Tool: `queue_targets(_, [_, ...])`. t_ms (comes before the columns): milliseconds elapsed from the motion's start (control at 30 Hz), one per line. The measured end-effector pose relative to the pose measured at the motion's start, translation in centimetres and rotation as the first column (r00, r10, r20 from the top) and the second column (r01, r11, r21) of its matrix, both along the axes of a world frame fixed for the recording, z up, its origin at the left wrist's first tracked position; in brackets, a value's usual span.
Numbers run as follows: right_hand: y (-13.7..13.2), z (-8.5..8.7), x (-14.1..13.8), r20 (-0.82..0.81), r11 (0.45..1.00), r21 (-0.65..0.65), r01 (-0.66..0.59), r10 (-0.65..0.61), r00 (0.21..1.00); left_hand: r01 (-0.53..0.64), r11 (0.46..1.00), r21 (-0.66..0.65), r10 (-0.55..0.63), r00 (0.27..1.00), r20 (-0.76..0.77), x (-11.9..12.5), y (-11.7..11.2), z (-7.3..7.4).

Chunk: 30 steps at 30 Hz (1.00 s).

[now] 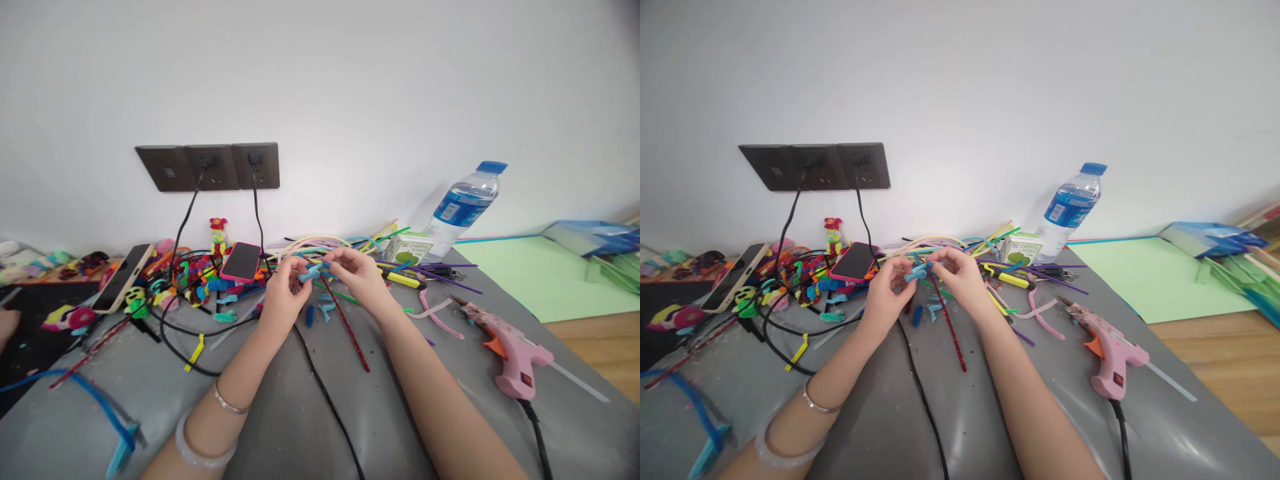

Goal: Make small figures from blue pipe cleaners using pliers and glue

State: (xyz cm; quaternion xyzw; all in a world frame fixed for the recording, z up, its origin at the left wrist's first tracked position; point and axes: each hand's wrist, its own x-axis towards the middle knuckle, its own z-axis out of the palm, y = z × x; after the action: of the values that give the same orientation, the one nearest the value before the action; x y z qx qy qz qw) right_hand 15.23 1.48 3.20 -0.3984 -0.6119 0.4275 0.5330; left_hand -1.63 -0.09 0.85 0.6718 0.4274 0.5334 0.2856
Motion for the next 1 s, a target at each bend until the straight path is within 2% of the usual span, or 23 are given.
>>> queue_targets(100, [-0.1, 0.1, -0.2, 0.012, 0.999, 0.009, -0.040, 0.040, 0.999, 0.002, 1.000, -0.016, -0.001, 0.999, 0.053, 0.0, -0.1, 0.2])
queue_targets(233, [-0.1, -0.1, -0.3, 0.042, 0.999, 0.033, -0.029, 0.028, 0.999, 0.020, 0.999, -0.034, -0.016, 0.995, 0.101, 0.0, -0.1, 0.3])
queue_targets(433, [-0.1, -0.3, -0.4, 0.065, 0.996, 0.026, -0.080, 0.078, 0.995, 0.034, 0.999, -0.041, -0.030, 0.994, 0.103, 0.1, -0.1, 0.2])
queue_targets(733, [-0.5, 0.2, -0.5, 0.191, 0.995, 0.048, -0.087, 0.076, 0.979, 0.038, 0.999, -0.024, -0.036, 0.995, 0.092, 0.1, -0.3, 0.5])
queue_targets(1000, [-0.5, 0.4, -0.4, 0.194, 0.996, 0.033, -0.086, 0.078, 0.978, 0.083, 0.995, -0.061, -0.069, 0.976, 0.207, 0.0, -0.6, 1.1])
